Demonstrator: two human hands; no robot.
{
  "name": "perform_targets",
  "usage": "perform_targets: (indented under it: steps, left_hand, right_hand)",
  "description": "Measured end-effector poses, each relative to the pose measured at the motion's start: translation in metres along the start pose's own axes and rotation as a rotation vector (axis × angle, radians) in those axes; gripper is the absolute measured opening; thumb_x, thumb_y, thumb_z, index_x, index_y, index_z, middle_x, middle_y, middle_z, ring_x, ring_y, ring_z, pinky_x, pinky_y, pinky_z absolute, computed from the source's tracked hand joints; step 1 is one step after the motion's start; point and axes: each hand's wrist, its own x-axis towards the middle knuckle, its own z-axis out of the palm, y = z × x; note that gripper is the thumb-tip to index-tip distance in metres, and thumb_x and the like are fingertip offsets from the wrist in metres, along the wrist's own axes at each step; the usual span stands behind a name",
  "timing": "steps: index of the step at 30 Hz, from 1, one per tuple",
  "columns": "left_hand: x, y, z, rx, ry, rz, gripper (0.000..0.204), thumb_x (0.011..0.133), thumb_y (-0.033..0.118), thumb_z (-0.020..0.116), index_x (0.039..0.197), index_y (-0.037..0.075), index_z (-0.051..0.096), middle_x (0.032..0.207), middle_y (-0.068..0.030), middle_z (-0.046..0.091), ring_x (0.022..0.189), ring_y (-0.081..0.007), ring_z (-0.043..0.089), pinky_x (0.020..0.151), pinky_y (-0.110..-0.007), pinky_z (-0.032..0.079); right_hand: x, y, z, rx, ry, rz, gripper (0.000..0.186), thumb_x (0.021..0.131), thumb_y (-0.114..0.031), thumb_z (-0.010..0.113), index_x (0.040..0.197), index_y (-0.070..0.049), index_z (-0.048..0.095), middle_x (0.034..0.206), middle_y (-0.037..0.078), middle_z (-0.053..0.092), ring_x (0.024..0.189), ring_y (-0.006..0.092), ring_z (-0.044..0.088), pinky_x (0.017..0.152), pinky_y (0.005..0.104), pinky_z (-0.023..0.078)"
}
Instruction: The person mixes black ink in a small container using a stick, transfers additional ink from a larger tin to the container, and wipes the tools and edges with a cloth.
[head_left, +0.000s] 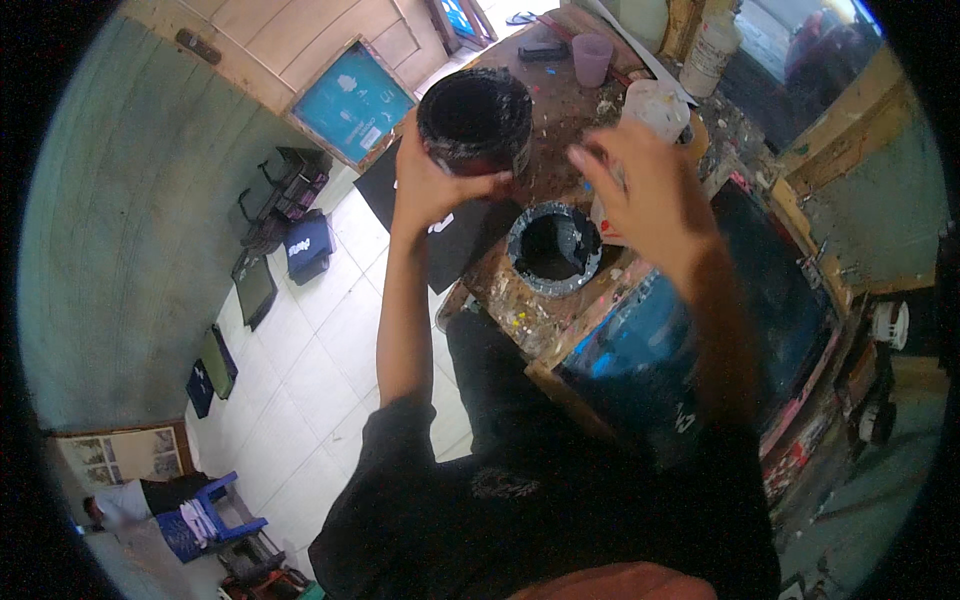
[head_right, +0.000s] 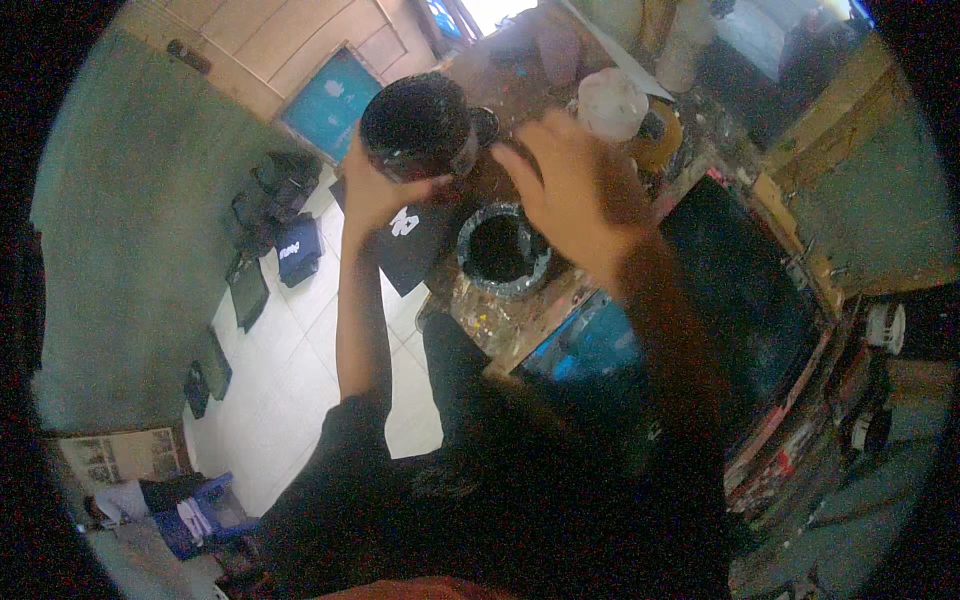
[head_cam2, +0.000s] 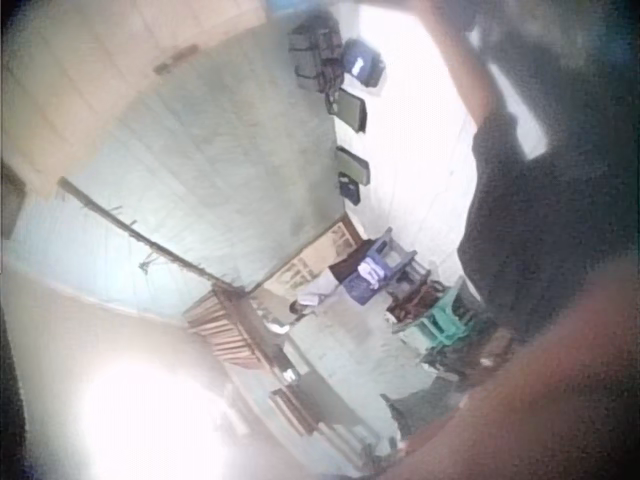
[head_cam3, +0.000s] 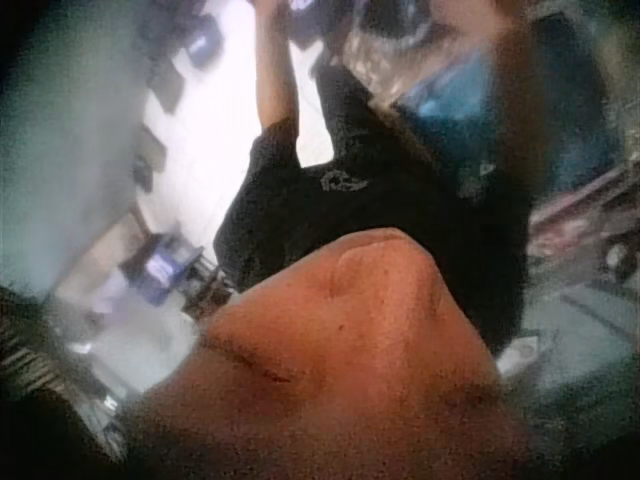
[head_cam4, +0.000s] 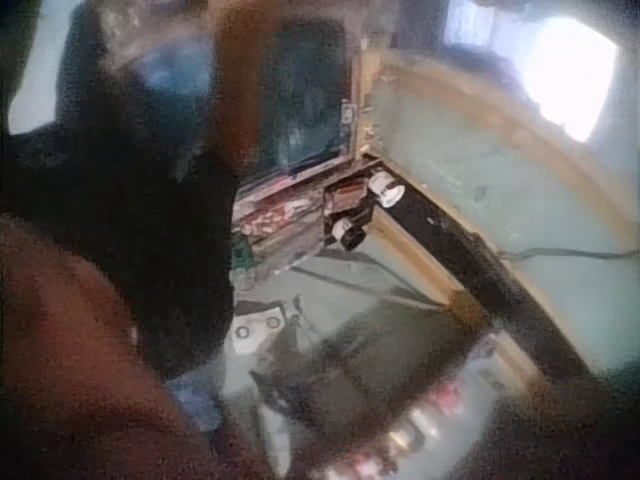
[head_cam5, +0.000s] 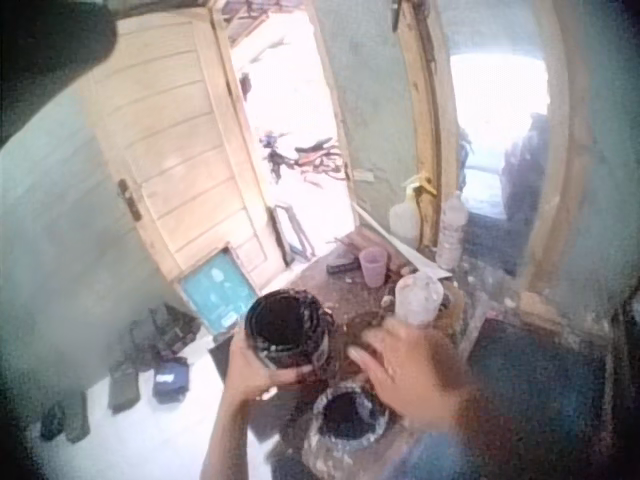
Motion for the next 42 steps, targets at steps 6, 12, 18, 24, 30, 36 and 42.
perform_targets:
  steps: [6, 12, 18, 24, 30, 36, 42]
  left_hand:
    - [0.036, -0.076, 0.049, 0.124, 0.050, 0.013, 0.102, 0.047, 0.033, 0.102, 0.129, 0.000, 0.051, 0.124, -0.0174, 0.066, 0.115, -0.0272, 0.065, 0.101, -0.040, 0.051]
    - [0.024, -0.093, 0.072, 0.127, 0.017, -0.053, 0.101, 0.047, 0.030, 0.101, 0.129, -0.001, 0.051, 0.123, -0.0168, 0.067, 0.114, -0.0277, 0.065, 0.101, -0.039, 0.050]
    - [0.019, -0.097, 0.082, 0.068, 0.007, -0.048, 0.102, 0.048, 0.030, 0.101, 0.132, 0.000, 0.051, 0.124, -0.0161, 0.067, 0.116, -0.0270, 0.065, 0.102, -0.039, 0.050]
    - [0.013, -0.114, 0.086, 0.068, -0.004, -0.138, 0.103, 0.047, 0.033, 0.102, 0.131, -0.001, 0.053, 0.125, -0.0155, 0.066, 0.117, -0.0269, 0.065, 0.102, -0.040, 0.050]
    - [-0.003, -0.140, 0.073, 0.114, -0.002, -0.079, 0.117, 0.048, 0.036, 0.102, 0.143, -0.003, 0.045, 0.139, -0.0220, 0.056, 0.130, -0.0300, 0.055, 0.109, -0.039, 0.044]
    - [-0.130, -0.100, 0.010, -0.464, 0.148, -0.261, 0.087, 0.071, 0.009, 0.088, 0.146, 0.002, 0.046, 0.152, -0.0136, 0.048, 0.143, -0.0264, 0.044, 0.118, -0.044, 0.034]
    - [-0.146, -0.044, 0.038, -0.178, 0.167, -0.103, 0.110, 0.058, 0.029, 0.100, 0.147, 0.000, 0.043, 0.154, -0.0172, 0.045, 0.144, -0.0304, 0.042, 0.119, -0.047, 0.032]
  right_hand:
    - [-0.044, -0.007, 0.032, -0.048, -0.219, 0.110, 0.022, 0.096, -0.019, 0.064, 0.108, -0.002, 0.070, 0.101, 0.018, 0.064, 0.092, 0.0407, 0.065, 0.081, 0.0471, 0.052]
    - [-0.055, -0.005, 0.038, 0.041, -0.161, 0.108, 0.018, 0.095, -0.023, 0.065, 0.103, -0.006, 0.067, 0.100, 0.014, 0.062, 0.092, 0.0380, 0.065, 0.079, 0.0487, 0.053]
    - [-0.060, -0.013, 0.046, 0.062, -0.215, 0.158, 0.017, 0.092, -0.023, 0.069, 0.097, -0.007, 0.067, 0.096, 0.014, 0.064, 0.087, 0.0376, 0.066, 0.074, 0.0469, 0.055]
    - [-0.065, -0.017, 0.039, 0.041, -0.255, 0.097, 0.020, 0.089, -0.020, 0.074, 0.101, -0.005, 0.074, 0.097, 0.011, 0.067, 0.094, 0.0321, 0.066, 0.081, 0.0421, 0.053]
    - [-0.065, -0.012, 0.044, -0.002, -0.300, 0.007, 0.018, 0.090, -0.024, 0.070, 0.095, -0.007, 0.073, 0.096, 0.008, 0.066, 0.100, 0.0278, 0.062, 0.084, 0.0422, 0.053]
    - [-0.060, -0.007, 0.041, -0.016, -0.338, -0.041, 0.020, 0.091, -0.027, 0.068, 0.096, -0.008, 0.073, 0.098, 0.007, 0.066, 0.102, 0.0276, 0.061, 0.087, 0.0415, 0.052]
    - [-0.060, -0.003, 0.033, 0.014, -0.346, 0.050, 0.022, 0.091, -0.025, 0.068, 0.098, -0.006, 0.073, 0.100, 0.010, 0.067, 0.101, 0.0305, 0.063, 0.085, 0.0425, 0.052]
